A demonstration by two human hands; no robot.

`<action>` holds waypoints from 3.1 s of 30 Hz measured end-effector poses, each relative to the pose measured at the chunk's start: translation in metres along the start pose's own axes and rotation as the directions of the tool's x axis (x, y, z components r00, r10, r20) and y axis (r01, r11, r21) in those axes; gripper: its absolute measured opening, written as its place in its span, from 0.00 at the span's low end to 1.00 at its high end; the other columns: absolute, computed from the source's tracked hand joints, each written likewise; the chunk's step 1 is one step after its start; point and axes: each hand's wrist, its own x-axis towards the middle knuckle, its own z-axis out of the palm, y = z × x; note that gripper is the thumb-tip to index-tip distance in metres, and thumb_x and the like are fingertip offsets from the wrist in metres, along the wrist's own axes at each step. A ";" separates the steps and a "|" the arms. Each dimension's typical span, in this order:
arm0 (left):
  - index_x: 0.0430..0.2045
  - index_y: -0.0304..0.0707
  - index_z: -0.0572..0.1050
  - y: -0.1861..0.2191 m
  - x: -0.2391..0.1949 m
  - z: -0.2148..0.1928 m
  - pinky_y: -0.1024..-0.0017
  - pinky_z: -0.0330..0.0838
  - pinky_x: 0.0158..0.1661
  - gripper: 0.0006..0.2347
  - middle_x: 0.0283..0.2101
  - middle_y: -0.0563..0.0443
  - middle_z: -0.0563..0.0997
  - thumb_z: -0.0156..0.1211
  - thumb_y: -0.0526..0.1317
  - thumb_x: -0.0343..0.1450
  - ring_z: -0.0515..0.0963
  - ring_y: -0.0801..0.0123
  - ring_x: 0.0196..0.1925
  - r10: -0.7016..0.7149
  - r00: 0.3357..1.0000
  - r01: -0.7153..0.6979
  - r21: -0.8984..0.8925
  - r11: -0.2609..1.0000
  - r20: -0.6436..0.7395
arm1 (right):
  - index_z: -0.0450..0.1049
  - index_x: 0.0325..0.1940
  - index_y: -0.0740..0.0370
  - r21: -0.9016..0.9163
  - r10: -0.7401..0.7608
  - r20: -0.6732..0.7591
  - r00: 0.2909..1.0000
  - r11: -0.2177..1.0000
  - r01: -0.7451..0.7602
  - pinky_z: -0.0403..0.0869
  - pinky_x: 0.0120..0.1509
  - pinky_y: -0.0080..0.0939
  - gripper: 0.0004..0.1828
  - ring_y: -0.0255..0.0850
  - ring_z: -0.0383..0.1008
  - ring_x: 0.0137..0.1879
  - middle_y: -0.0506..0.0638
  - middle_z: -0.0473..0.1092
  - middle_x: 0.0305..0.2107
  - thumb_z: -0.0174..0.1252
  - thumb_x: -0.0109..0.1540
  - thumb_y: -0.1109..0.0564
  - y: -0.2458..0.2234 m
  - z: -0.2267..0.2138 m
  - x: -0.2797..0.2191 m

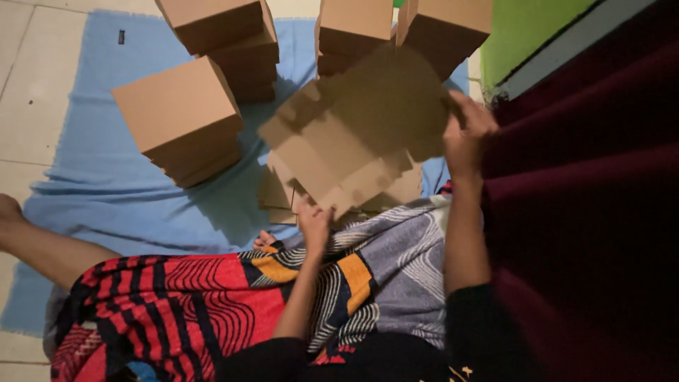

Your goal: Folding flat cardboard templates into small boxes and stacking them.

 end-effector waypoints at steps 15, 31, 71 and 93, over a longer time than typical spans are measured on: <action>0.59 0.25 0.66 -0.050 -0.003 0.087 0.47 0.82 0.51 0.24 0.52 0.27 0.77 0.64 0.22 0.67 0.82 0.42 0.48 -0.453 0.892 0.416 -0.422 0.805 0.016 | 0.56 0.75 0.62 -0.089 0.761 0.565 0.320 0.442 -0.893 0.65 0.67 0.67 0.43 0.69 0.67 0.66 0.72 0.67 0.60 0.51 0.68 0.31 0.045 0.116 -0.273; 0.68 0.44 0.39 -0.010 -0.078 0.077 0.49 0.69 0.61 0.54 0.62 0.23 0.56 0.81 0.28 0.55 0.68 0.40 0.62 0.080 0.992 -0.047 0.308 0.950 -0.096 | 0.82 0.38 0.54 0.250 0.888 0.446 0.111 -0.005 -0.968 0.73 0.26 0.33 0.10 0.38 0.78 0.24 0.50 0.76 0.20 0.67 0.58 0.49 0.078 0.183 -0.336; 0.33 0.50 0.86 0.052 -0.014 0.093 0.58 0.60 0.64 0.04 0.31 0.52 0.87 0.67 0.42 0.70 0.87 0.63 0.36 0.441 0.837 -0.509 0.755 0.414 0.323 | 0.81 0.44 0.65 0.343 0.683 0.730 -0.021 -0.393 -0.853 0.70 0.33 0.35 0.13 0.47 0.74 0.35 0.55 0.76 0.33 0.68 0.55 0.62 0.013 0.138 -0.263; 0.31 0.49 0.84 0.029 0.003 0.108 0.52 0.80 0.34 0.08 0.27 0.47 0.85 0.59 0.46 0.73 0.86 0.48 0.32 0.319 0.931 -0.295 0.875 0.384 0.174 | 0.81 0.45 0.66 0.382 0.605 0.792 -0.083 -0.596 -0.706 0.76 0.50 0.46 0.14 0.55 0.76 0.48 0.61 0.75 0.42 0.70 0.55 0.63 0.018 0.139 -0.267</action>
